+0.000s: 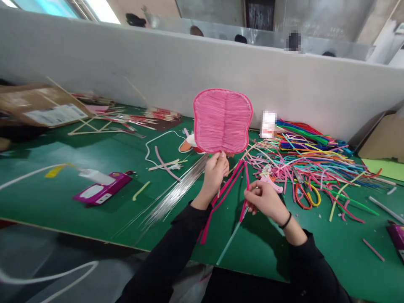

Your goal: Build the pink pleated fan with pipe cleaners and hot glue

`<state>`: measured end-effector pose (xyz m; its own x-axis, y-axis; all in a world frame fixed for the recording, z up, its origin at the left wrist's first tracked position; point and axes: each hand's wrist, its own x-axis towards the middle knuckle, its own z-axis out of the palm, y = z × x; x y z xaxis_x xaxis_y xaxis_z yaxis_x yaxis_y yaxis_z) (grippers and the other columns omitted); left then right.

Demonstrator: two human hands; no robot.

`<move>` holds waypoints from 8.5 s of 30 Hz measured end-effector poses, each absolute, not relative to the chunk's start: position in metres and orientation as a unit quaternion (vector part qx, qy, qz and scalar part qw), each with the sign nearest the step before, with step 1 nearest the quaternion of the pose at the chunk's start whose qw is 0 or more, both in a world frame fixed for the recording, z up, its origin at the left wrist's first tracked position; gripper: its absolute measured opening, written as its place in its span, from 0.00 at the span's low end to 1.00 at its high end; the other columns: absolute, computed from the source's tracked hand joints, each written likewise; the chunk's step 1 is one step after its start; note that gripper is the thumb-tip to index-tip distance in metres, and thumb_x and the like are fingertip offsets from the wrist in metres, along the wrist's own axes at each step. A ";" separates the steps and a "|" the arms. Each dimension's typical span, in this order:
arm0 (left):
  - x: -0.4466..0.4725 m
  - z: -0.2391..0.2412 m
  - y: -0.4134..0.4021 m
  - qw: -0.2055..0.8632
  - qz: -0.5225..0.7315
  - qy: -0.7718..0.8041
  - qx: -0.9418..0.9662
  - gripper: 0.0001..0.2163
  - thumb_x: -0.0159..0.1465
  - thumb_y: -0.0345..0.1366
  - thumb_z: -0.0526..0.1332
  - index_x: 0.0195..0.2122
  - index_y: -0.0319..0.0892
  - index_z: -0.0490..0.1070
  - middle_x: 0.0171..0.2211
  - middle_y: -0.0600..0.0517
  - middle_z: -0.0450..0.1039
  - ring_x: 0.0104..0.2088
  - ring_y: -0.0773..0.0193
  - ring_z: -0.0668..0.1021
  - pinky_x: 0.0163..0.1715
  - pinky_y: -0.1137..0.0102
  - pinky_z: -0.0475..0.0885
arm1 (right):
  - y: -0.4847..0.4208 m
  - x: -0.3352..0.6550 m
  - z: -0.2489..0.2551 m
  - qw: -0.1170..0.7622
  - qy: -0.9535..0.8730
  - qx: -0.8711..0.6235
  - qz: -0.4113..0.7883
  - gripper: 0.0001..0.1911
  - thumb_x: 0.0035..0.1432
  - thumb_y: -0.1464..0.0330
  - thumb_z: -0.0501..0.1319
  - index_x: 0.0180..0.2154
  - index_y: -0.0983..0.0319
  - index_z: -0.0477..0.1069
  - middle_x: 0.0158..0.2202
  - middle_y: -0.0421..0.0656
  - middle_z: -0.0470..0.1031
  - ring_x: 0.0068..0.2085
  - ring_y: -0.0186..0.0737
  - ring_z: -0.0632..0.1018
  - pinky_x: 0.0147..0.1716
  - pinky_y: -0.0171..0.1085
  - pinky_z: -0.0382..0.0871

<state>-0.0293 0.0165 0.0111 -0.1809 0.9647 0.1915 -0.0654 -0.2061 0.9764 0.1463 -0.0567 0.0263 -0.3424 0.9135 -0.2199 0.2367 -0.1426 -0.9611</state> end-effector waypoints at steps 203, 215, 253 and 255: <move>0.017 0.004 -0.019 0.619 0.447 0.430 0.481 0.28 0.53 0.65 0.65 0.24 0.43 0.60 0.14 0.65 0.49 0.14 0.77 0.52 0.14 0.77 0.46 | -0.054 0.211 0.012 0.518 -0.666 -0.533 -0.068 0.13 0.68 0.67 0.57 0.47 0.54 0.79 0.40 0.46 0.78 0.43 0.43 0.80 0.42 0.44 0.78; 0.015 0.003 -0.019 0.610 0.449 0.429 0.492 0.28 0.55 0.63 0.64 0.22 0.44 0.56 0.15 0.64 0.49 0.14 0.77 0.53 0.13 0.77 0.46 | -0.048 0.222 0.034 0.504 -0.717 -0.480 -0.029 0.10 0.66 0.70 0.59 0.37 0.56 0.80 0.37 0.44 0.80 0.37 0.41 0.81 0.38 0.41 0.78; 0.013 0.002 -0.014 0.616 0.443 0.439 0.481 0.28 0.53 0.65 0.64 0.23 0.44 0.58 0.14 0.64 0.51 0.13 0.77 0.53 0.13 0.78 0.46 | -0.035 0.243 0.094 0.493 -0.682 -0.507 0.188 0.16 0.63 0.54 0.64 0.34 0.60 0.77 0.25 0.41 0.81 0.25 0.38 0.81 0.25 0.35 0.76; 0.013 0.002 -0.014 0.617 0.442 0.440 0.480 0.28 0.53 0.65 0.64 0.24 0.44 0.58 0.14 0.64 0.50 0.13 0.77 0.53 0.13 0.78 0.46 | -0.032 0.237 0.095 0.496 -0.690 -0.499 0.169 0.17 0.63 0.54 0.63 0.34 0.60 0.76 0.25 0.41 0.80 0.25 0.38 0.81 0.26 0.35 0.75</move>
<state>0.0133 -0.0137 0.0015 0.2212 0.9680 -0.1187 -0.1237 0.1486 0.9811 0.2373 -0.0319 0.0949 -0.0100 0.8567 0.5156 0.5221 0.4443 -0.7280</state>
